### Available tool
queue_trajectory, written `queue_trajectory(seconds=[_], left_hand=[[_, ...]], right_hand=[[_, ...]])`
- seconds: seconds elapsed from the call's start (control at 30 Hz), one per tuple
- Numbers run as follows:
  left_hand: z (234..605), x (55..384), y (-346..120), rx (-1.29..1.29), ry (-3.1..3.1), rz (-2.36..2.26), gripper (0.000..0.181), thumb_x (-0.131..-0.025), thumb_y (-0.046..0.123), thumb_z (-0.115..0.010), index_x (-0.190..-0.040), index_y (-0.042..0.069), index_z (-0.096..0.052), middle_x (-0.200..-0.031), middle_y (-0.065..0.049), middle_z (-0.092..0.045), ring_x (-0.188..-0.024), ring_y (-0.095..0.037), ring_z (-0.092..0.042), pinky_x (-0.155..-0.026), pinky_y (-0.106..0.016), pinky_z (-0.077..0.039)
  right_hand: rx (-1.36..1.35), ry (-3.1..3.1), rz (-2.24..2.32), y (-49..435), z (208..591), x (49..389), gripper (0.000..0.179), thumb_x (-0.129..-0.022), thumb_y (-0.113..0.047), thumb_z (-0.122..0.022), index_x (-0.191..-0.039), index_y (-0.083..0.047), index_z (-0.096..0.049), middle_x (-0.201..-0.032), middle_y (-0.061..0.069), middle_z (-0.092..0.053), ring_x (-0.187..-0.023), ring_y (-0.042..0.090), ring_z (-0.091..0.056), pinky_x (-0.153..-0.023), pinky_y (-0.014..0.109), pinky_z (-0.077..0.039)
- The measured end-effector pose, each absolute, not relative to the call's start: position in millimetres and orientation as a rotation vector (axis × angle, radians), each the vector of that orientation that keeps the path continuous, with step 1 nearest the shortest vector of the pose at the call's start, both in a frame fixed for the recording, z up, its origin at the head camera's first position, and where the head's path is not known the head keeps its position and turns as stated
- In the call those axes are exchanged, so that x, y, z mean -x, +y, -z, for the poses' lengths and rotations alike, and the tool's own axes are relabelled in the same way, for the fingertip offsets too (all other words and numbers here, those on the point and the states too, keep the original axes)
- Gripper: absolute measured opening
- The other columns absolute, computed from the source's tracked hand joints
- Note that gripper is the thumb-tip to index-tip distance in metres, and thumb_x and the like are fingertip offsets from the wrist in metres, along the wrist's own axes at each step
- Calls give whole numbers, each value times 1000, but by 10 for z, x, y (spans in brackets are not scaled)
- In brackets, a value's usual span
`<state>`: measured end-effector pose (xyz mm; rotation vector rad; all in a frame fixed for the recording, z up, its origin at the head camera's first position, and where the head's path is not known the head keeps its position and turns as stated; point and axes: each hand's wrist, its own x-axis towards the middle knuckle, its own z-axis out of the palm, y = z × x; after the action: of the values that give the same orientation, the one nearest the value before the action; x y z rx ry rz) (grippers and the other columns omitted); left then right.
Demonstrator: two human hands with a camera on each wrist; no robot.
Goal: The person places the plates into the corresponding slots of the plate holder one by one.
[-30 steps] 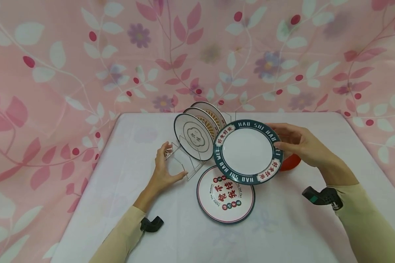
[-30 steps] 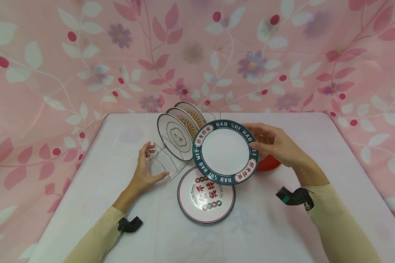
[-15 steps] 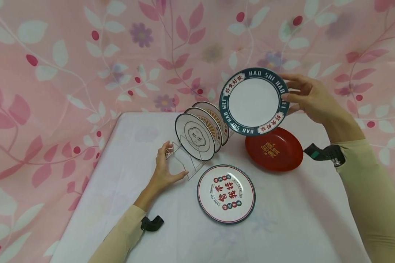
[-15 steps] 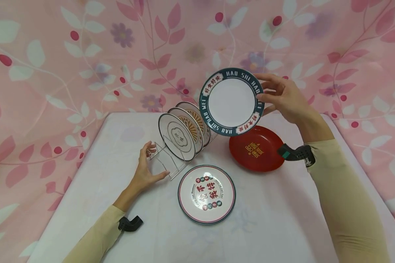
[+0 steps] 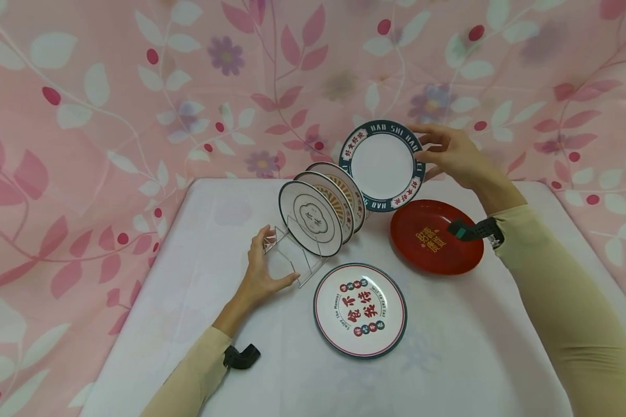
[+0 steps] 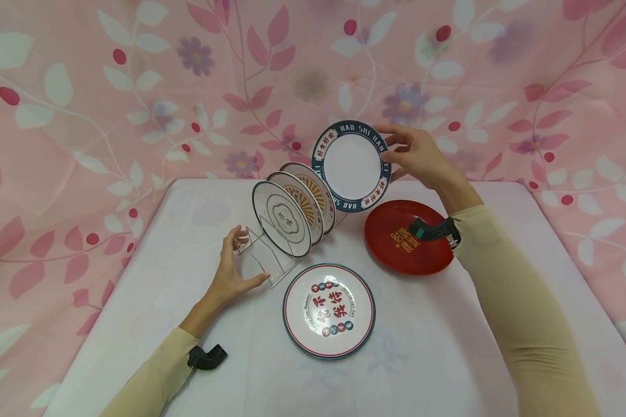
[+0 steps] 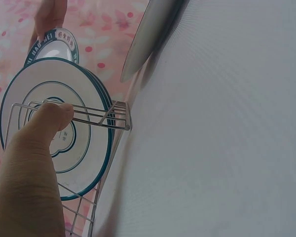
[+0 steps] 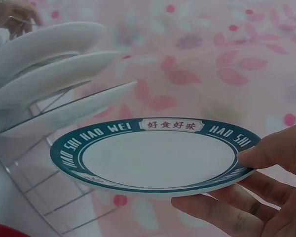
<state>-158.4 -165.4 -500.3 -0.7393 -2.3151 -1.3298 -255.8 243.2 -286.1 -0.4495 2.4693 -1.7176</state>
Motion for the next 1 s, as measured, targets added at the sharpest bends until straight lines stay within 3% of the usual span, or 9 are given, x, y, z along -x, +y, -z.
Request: queue_trajectory(seconds=[0.57, 1.0], left_hand=[[4995, 1565, -1697, 717, -2332, 1333, 120, -62, 26, -88, -154, 8, -14, -139, -29, -36, -121, -37, -41, -101, -51, -30], [4986, 1556, -1687, 730, -2321, 1324, 118, -63, 26, -87, -154, 8, -15, -138, -28, -37, -120, -39, -41, -100, -51, -29]], right_hand=[[539, 2521, 1541, 1970, 3246, 2602, 52, -94, -4, -60, -143, -19, -51, -128, 19, -55, -91, 28, -63, -62, 36, -59], [539, 2427, 1637, 1787, 3506, 2651, 51, -95, -1, -58, -143, -16, -52, -129, 20, -57, -91, 30, -64, -64, 47, -58]])
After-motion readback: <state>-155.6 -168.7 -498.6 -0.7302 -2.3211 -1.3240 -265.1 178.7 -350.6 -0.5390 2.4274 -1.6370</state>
